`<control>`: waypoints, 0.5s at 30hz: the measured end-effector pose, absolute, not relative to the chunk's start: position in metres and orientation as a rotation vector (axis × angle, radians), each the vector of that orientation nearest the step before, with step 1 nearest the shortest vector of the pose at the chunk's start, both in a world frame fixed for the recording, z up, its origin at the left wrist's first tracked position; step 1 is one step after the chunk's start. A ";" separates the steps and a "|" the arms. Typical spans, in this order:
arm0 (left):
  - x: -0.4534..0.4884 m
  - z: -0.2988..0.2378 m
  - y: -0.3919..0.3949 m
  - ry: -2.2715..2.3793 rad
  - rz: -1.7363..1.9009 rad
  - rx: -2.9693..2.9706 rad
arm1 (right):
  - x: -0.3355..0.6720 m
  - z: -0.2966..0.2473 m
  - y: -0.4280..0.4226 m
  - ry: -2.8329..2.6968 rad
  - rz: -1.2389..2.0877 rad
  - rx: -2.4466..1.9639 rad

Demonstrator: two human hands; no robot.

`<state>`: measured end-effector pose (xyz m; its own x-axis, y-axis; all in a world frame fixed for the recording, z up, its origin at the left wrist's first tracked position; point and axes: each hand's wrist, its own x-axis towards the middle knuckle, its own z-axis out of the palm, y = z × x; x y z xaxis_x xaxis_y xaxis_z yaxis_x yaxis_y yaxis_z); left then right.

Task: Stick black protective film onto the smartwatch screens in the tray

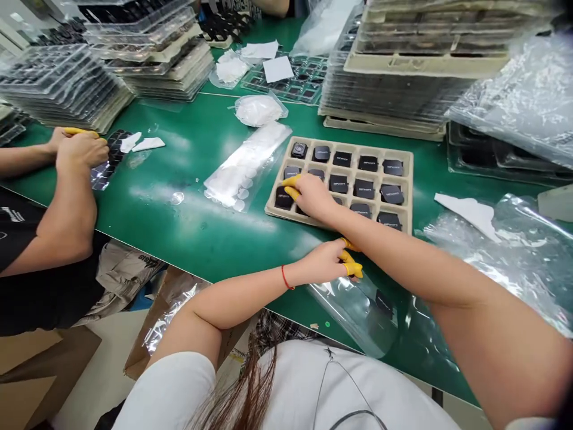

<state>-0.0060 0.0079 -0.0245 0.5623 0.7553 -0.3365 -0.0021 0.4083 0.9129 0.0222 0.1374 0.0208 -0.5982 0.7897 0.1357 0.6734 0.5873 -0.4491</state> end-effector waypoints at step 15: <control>-0.014 -0.002 0.001 0.875 0.578 1.110 | 0.081 0.041 0.099 -2.588 0.481 -1.251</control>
<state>-0.0141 0.0011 -0.0016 0.5491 0.7763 -0.3095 0.0203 0.3579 0.9335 0.0806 0.0986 0.0406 -0.6103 0.7898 0.0604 0.7155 0.5824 -0.3860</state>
